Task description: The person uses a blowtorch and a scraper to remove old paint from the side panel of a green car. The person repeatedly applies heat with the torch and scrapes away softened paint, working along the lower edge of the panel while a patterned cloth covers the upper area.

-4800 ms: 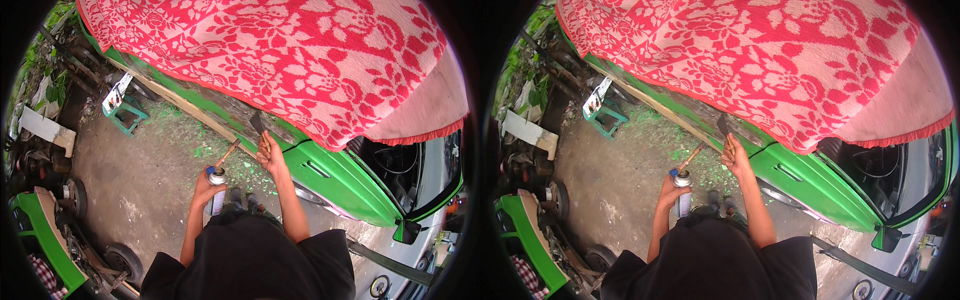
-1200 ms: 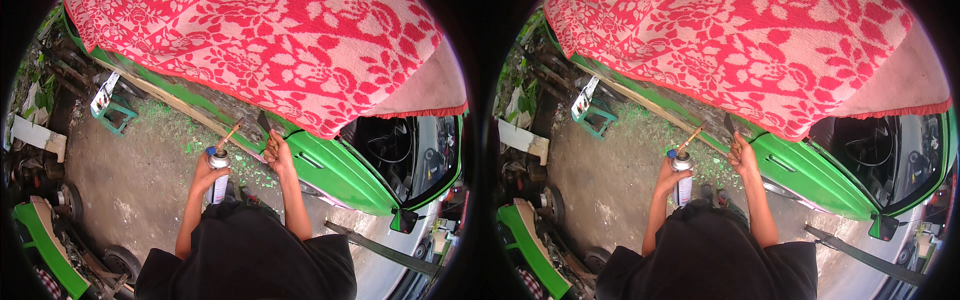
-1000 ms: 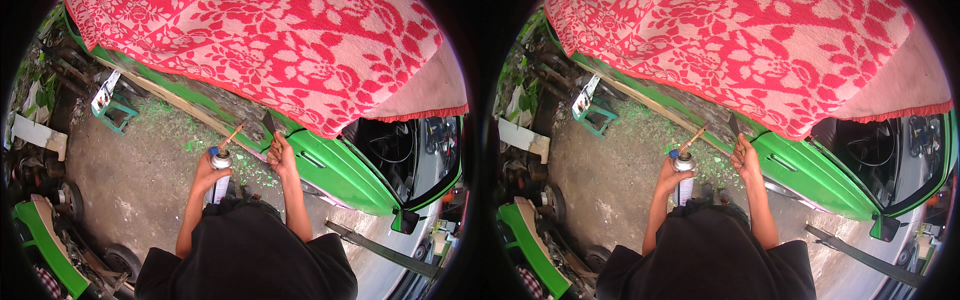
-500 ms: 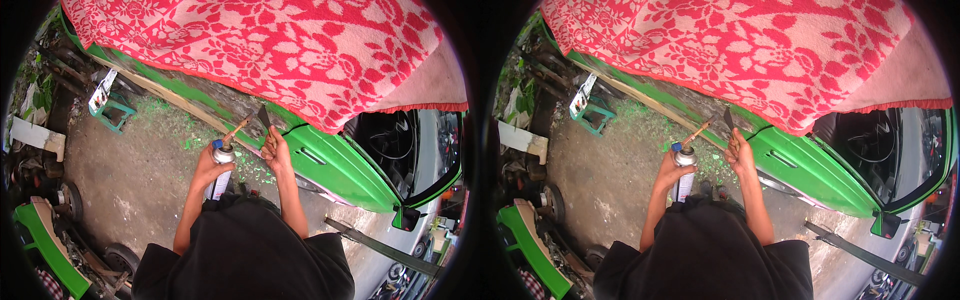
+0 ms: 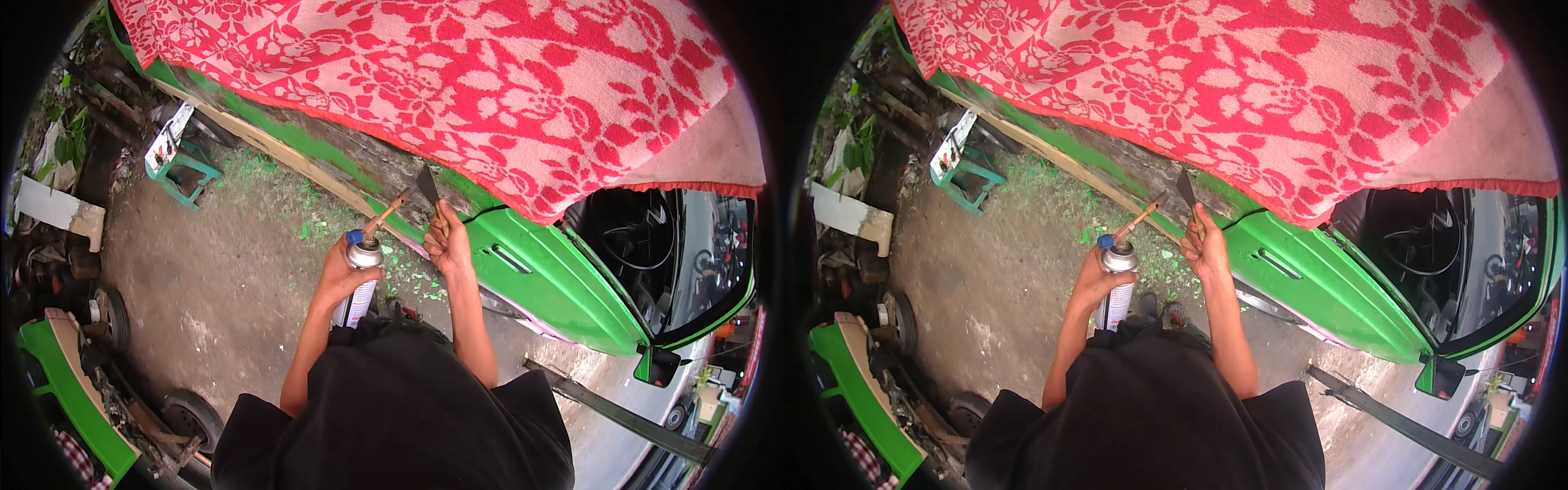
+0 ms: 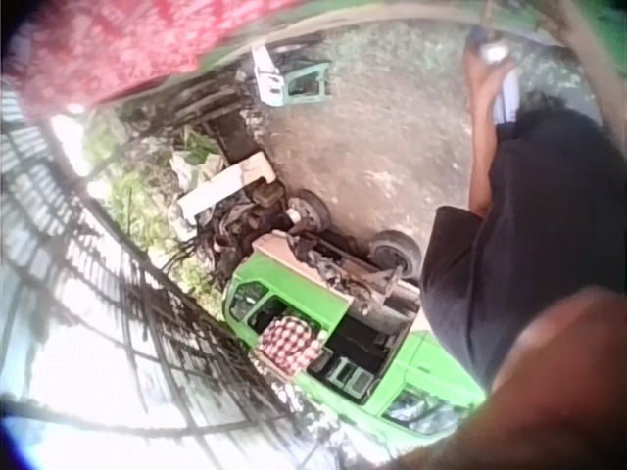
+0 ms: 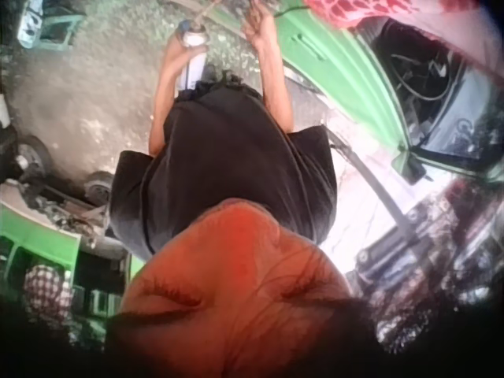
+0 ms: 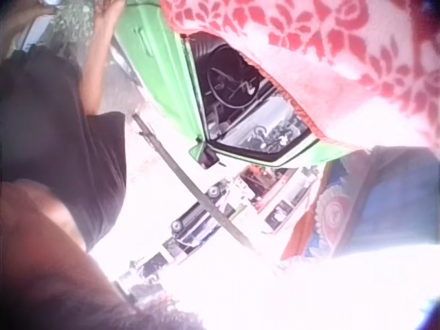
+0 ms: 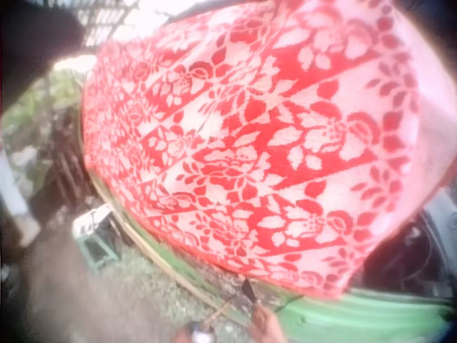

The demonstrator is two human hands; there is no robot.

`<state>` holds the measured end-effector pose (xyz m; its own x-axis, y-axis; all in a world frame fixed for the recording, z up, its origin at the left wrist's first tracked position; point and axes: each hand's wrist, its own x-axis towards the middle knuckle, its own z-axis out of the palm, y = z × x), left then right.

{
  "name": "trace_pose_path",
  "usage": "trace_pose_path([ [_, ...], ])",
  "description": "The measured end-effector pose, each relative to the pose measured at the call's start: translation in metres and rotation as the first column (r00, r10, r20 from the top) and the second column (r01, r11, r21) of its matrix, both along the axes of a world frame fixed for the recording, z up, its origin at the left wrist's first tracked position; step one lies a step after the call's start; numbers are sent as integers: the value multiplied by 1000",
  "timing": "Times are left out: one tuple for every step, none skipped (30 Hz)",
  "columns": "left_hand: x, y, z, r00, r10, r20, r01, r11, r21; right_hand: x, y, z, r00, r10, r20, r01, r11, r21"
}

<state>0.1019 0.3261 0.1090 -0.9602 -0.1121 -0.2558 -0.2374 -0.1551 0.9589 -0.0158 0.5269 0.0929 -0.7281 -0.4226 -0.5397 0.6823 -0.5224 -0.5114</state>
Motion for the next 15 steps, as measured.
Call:
trace_pose_path([
  [2,0,-1,1000,1,27,-1,1000,-20,1,-1,-2,1000,8,-11,-8,1000,-19],
  [3,-2,-1,1000,6,6,-5,997,-74,1,-2,-4,997,46,-61,-50,996,-78],
  [3,-2,-3,1000,8,-19,-11,992,-126,2,2,-6,999,51,-16,-52,997,-54],
  [4,-3,-6,999,14,-42,-21,987,-161,4,10,-8,999,31,27,-30,999,-35],
  [6,-3,-9,999,30,-21,-32,990,-135,7,21,-10,998,51,44,-48,997,-52],
  [8,-4,-13,999,46,2,-46,994,-100,9,33,-12,994,28,108,-26,999,-24],
  [10,-6,-17,998,59,26,-57,996,-66,13,44,-15,993,40,111,-39,999,-6],
  [12,-8,-21,999,35,13,-33,993,-117,16,54,-18,993,86,78,-82,995,-59],
  [13,-10,-25,1000,7,1,-7,986,-167,20,61,-21,992,87,90,-81,994,-68],
  [14,-11,-29,1000,-22,-8,20,976,-216,24,67,-25,990,99,95,-90,991,-96],
  [15,-10,-33,1000,-28,1,28,978,-205,28,71,-28,988,98,115,-86,991,-105],
  [16,-8,-37,999,-34,8,35,980,-194,33,73,-31,986,60,154,-49,996,-78],
  [17,-6,-40,999,-46,4,46,986,-160,39,74,-34,985,59,161,-42,993,-107],
  [17,-4,-42,1000,-28,7,29,982,-189,44,75,-36,982,58,180,-32,989,-141],
  [17,-1,-44,1000,-18,-2,17,981,-196,49,76,-38,986,42,162,-16,987,-158],
])
